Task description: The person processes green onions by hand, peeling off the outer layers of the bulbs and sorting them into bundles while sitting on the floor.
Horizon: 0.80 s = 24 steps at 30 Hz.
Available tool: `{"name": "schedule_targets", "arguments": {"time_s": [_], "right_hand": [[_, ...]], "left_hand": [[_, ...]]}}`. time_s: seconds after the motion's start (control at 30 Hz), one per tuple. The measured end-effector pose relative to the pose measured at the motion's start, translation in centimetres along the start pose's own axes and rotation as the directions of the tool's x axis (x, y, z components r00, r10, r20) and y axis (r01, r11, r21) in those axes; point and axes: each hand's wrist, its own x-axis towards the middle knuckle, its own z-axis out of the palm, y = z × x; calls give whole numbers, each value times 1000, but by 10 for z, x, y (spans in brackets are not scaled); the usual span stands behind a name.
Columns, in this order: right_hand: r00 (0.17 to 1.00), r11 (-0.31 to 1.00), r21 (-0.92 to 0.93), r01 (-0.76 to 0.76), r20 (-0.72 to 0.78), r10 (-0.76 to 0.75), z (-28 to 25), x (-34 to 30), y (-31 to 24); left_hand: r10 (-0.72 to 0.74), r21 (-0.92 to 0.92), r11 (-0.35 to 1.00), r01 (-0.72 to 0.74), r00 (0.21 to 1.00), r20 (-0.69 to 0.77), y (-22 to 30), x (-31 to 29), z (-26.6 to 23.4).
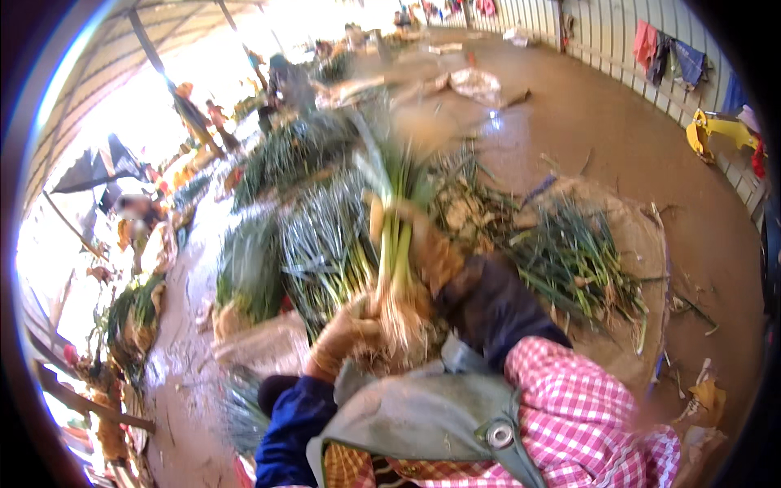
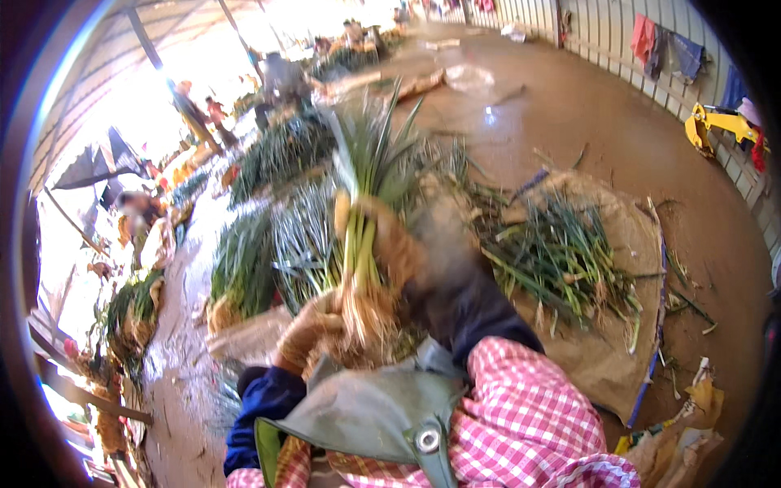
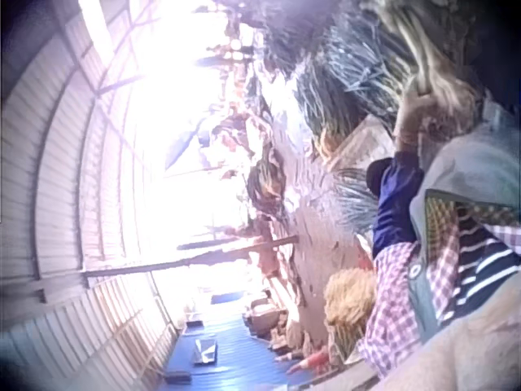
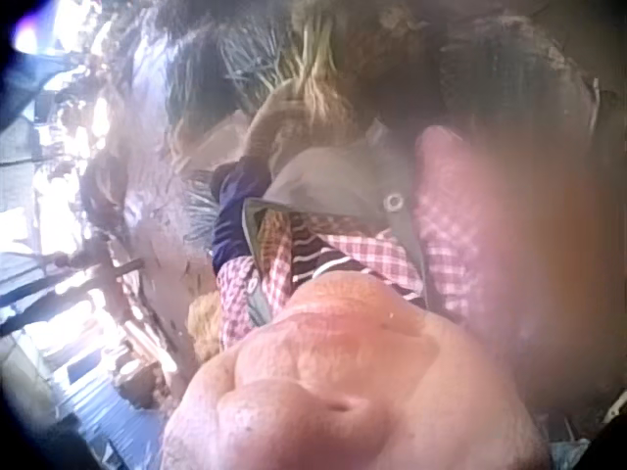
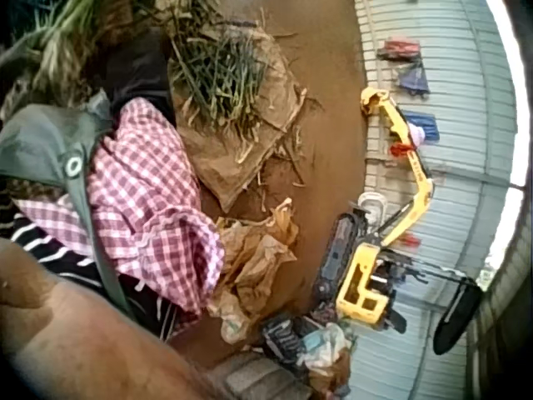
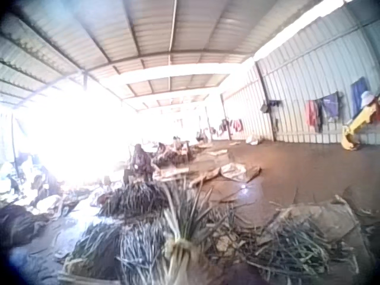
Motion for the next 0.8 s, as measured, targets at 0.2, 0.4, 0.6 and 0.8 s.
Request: {"name": "schedule_targets", "arguments": {"time_s": [0.2, 0.4, 0.6, 0.8], "right_hand": [[980, 978, 62, 197, 3, -198, -95, 50, -36], [950, 928, -200, 313, 74, -304, -155, 58, -28], [989, 998, 53, 46, -146, -38, -88, 25, 2], [986, 983, 162, 88, -157, -63, -43, 7, 37]], "left_hand": [[-91, 329, 924, 193, 949, -303, -7, -24, 5], [276, 963, 246, 110, 944, -179, -51, -14, -5], [843, 993, 113, -13, 530, -89, 26, 42, 19], [521, 916, 210, 341, 754, -400, 13, 108, 21]]}}
